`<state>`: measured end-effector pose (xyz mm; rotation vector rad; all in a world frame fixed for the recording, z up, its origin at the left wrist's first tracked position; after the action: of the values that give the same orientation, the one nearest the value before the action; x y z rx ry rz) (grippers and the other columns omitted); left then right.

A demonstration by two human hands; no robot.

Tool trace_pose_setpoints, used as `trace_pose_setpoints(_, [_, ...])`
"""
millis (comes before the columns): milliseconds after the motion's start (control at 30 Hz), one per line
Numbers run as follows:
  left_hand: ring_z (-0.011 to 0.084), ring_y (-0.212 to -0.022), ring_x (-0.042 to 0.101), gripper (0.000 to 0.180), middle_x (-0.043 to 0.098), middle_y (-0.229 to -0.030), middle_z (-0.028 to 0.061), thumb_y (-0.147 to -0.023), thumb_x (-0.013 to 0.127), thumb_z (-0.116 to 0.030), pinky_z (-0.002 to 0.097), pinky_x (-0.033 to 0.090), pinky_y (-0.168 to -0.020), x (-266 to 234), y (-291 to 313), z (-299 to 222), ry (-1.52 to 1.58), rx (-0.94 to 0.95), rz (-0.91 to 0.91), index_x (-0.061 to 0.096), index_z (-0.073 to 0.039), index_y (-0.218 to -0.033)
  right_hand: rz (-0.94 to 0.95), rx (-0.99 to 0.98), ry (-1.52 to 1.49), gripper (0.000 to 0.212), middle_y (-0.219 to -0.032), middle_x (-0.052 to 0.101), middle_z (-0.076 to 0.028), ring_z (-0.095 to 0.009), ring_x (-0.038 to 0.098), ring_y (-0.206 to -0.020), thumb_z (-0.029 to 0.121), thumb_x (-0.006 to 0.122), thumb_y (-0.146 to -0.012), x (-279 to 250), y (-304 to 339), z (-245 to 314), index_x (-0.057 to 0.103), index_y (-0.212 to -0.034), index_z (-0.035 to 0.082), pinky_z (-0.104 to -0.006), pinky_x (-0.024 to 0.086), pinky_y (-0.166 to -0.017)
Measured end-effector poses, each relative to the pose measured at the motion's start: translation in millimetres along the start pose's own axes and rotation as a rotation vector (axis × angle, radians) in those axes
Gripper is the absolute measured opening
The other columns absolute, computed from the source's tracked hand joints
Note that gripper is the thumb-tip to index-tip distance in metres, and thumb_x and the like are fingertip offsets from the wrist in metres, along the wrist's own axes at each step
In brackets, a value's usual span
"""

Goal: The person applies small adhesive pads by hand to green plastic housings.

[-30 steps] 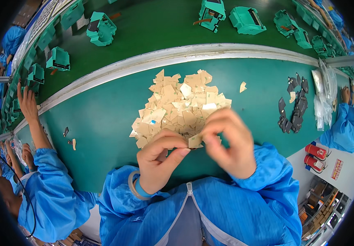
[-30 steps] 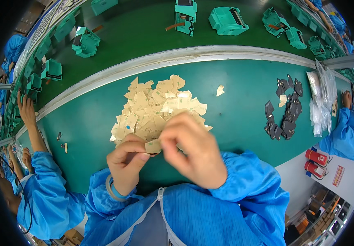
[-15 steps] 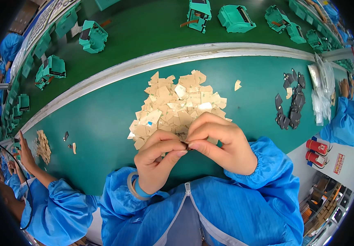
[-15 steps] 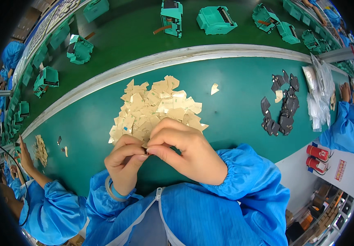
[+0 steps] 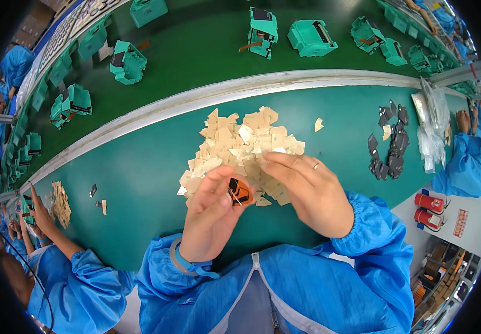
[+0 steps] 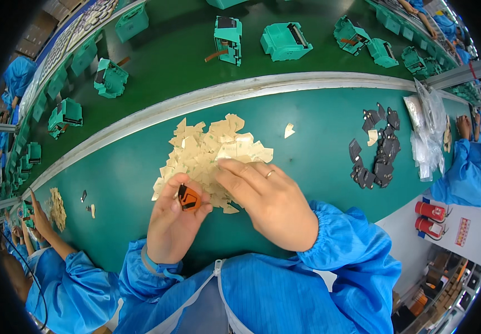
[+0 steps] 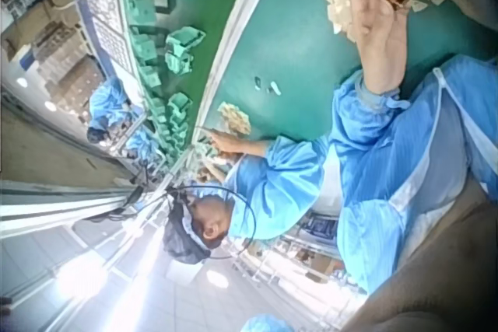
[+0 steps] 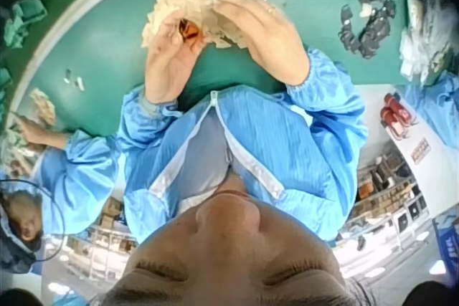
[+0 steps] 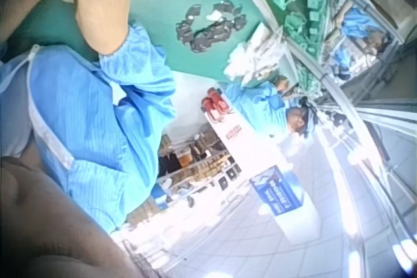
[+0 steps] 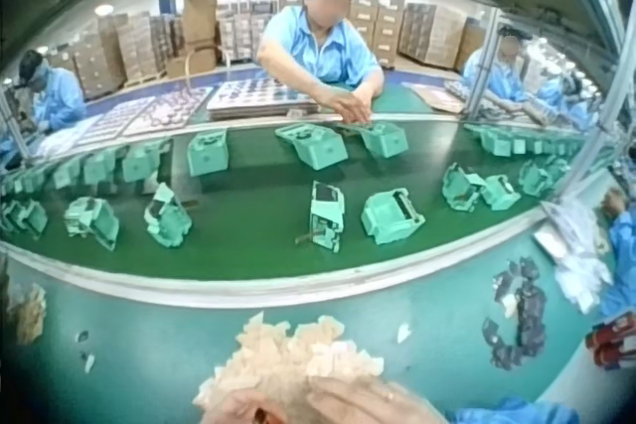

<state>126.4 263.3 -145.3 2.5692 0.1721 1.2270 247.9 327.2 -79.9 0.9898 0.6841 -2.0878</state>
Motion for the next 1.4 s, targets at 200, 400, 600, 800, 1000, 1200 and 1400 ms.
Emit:
trace_pose_setpoints(200, [0.0211, -0.115, 0.042, 0.044, 0.046, -0.119, 0.0078, -0.089, 0.049, -0.018, 0.0368, 0.032, -0.098, 11.9, 5.9, 14.1, 0.284, -0.212, 0.108, 0.035, -0.009, -0.130, -0.157, -0.044, -0.401, 0.050, -0.123, 0.042, -0.020, -0.037, 0.048, -0.104, -0.002, 0.065, -0.065, 0.2, -11.6, 13.4, 0.049, -0.113, 0.005, -0.0432, 0.041, -0.085])
trace_pose_setpoints(400, [0.0207, -0.116, 0.040, 0.050, 0.043, -0.124, 0.0051, -0.086, 0.053, -0.017, 0.0398, 0.029, -0.100, 18.8, 17.2, 25.1, 0.504, -0.376, 0.200, 0.034, -0.012, -0.132, -0.288, -0.276, -0.310, 0.012, -0.104, 0.059, -0.012, -0.032, 0.050, -0.104, 0.006, 0.069, -0.068, -3.5, -6.7, 17.4, 0.065, -0.079, 0.006, -0.0396, 0.044, -0.084])
trace_pose_setpoints(600, [0.0235, -0.114, 0.040, 0.055, 0.042, -0.126, 0.0065, -0.080, 0.053, -0.018, 0.0479, 0.027, -0.099, 23.3, 24.1, 33.6, 0.585, -0.428, 0.315, 0.034, -0.018, -0.133, -0.398, -0.964, 0.182, 0.010, -0.095, 0.059, -0.011, -0.026, 0.056, -0.095, 0.009, 0.061, -0.074, -7.7, 29.7, 54.4, 0.060, -0.079, 0.000, -0.0368, 0.052, -0.074])
trace_pose_setpoints(800, [0.0295, -0.123, 0.035, 0.069, 0.037, -0.128, 0.0115, -0.083, 0.053, -0.050, 0.0584, 0.022, -0.103, 37.0, 25.8, 22.0, 0.692, -0.466, 0.249, 0.025, -0.015, -0.136, -0.433, -0.652, 0.247, 0.031, -0.100, 0.061, -0.013, -0.029, 0.056, -0.094, 0.005, 0.069, -0.064, -47.9, -15.6, 11.1, 0.061, -0.093, 0.007, -0.0464, 0.045, -0.085])
trace_pose_setpoints(1000, [0.0268, -0.098, 0.053, 0.041, 0.053, -0.103, 0.0143, -0.094, 0.043, -0.034, 0.0434, 0.041, -0.089, 30.0, 19.0, 21.2, 0.050, -0.205, 0.302, 0.040, -0.004, -0.121, -0.234, -0.002, 0.535, 0.084, -0.107, 0.057, -0.013, -0.032, 0.054, -0.099, 0.000, 0.065, -0.072, -72.0, -89.4, -159.9, 0.016, -0.140, 0.013, -0.0436, 0.035, -0.093])
trace_pose_setpoints(1200, [0.0252, -0.093, 0.056, 0.028, 0.056, -0.103, 0.0153, -0.091, 0.046, -0.013, 0.0391, 0.042, -0.088, 16.9, 13.5, -17.8, -0.371, 0.195, 0.005, 0.043, 0.002, -0.115, -0.465, 0.425, -0.878, 0.062, -0.111, 0.053, -0.008, -0.018, 0.053, -0.098, 0.004, 0.052, -0.086, -80.4, -78.9, -161.0, 0.018, -0.138, 0.007, -0.0316, 0.042, -0.085])
trace_pose_setpoints(1400, [0.0219, -0.116, 0.044, 0.052, 0.044, -0.125, 0.0141, -0.085, 0.052, 0.002, 0.0373, 0.034, -0.099, 17.9, 3.7, -21.7, -0.280, 0.252, 0.130, 0.031, -0.001, -0.132, -0.070, 0.489, -1.836, 0.066, -0.130, 0.042, -0.011, -0.024, 0.048, -0.115, 0.015, 0.059, -0.084, -27.8, -23.1, -59.9, 0.023, -0.138, 0.006, -0.0398, 0.041, -0.097])
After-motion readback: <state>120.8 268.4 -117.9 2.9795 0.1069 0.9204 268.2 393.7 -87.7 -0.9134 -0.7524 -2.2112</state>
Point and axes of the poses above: each hand's wrist, its own y-axis away from the middle knuckle, its own x-axis out of the palm, z = x × y, the point moved 7 cm from there along -y, towards the middle knuckle
